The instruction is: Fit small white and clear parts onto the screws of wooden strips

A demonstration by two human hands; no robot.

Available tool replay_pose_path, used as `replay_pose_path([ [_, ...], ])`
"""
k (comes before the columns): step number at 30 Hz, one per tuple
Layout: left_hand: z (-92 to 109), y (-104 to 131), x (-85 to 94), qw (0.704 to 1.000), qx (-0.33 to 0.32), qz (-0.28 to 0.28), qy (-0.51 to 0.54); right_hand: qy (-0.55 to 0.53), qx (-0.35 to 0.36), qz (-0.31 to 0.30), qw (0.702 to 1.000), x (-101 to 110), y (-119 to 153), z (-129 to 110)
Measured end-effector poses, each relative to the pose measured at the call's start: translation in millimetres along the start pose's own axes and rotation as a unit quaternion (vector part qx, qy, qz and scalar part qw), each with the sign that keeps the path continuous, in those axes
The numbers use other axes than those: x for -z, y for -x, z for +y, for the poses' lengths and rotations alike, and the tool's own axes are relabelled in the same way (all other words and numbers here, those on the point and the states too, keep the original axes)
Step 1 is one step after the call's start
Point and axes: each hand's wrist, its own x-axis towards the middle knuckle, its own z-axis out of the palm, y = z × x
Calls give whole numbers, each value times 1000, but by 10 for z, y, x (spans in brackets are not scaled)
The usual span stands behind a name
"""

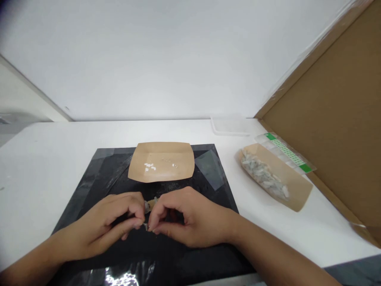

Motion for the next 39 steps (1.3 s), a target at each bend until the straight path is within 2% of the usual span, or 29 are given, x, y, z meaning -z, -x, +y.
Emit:
replay_pose_path([
  [8,-20,22,-25,999,26,18,-12,-3,-3,15,1000,-4,-8,-12],
  [20,-41,32,-17,999,13,38,-17,-74,-8,16,997,-11,8,-40],
  [26,-87,30,2,993,18,115,-14,-88,7,23,996,-4,22,-30],
  [29,-112,14,16,988,19,153,-25,-51,21,46,997,22,24,-14],
  [34,-131,-9,24,980,29,191,-52,113,36,100,988,85,7,27],
  [39,-138,-27,42,967,69,236,-72,157,30,131,978,119,-3,70],
])
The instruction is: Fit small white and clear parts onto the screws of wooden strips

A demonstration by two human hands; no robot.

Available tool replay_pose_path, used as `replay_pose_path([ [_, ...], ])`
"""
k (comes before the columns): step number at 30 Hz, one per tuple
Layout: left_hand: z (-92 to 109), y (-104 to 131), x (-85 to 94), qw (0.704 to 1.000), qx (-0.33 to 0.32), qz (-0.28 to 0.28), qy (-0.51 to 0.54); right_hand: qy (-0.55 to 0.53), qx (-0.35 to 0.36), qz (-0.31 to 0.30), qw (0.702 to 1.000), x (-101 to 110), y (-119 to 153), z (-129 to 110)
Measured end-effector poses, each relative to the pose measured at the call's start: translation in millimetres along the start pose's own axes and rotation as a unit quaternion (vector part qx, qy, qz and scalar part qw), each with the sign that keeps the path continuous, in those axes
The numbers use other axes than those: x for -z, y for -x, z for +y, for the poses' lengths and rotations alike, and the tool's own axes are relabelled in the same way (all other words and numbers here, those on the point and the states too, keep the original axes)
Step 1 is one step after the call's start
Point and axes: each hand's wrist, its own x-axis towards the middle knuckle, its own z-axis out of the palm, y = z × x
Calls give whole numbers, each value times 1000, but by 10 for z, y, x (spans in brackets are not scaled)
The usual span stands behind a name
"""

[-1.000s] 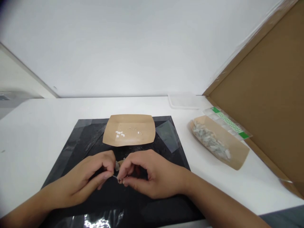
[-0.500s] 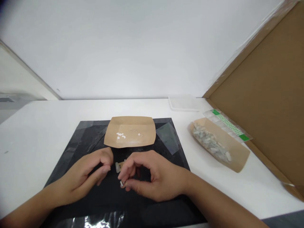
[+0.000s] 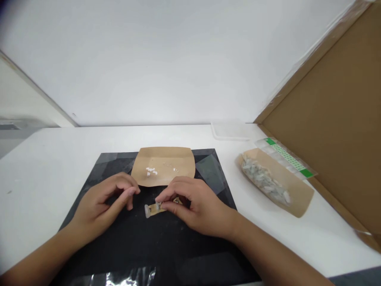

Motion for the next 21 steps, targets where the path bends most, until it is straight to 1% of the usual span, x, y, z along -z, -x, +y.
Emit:
replay_pose_path([
  [3,-9,-16,-3,1000,16,9,-18,29,-1,23,999,11,7,34],
  [5,-17,-20,-8,999,13,12,-39,54,2,29,998,23,15,56],
  [8,-31,-13,-14,996,-13,24,-80,100,8,40,994,43,22,84],
  [10,-42,-5,-14,993,-33,42,-105,122,14,47,991,57,22,102],
  [13,-56,10,-7,987,-62,74,-131,118,12,42,992,70,20,137],
  [15,-51,22,-2,985,-68,96,-130,104,9,28,994,70,23,164],
  [17,-30,35,1,985,-46,115,-117,93,10,9,996,62,28,190],
  [21,37,52,-12,982,44,158,-99,111,32,-18,993,34,30,210],
])
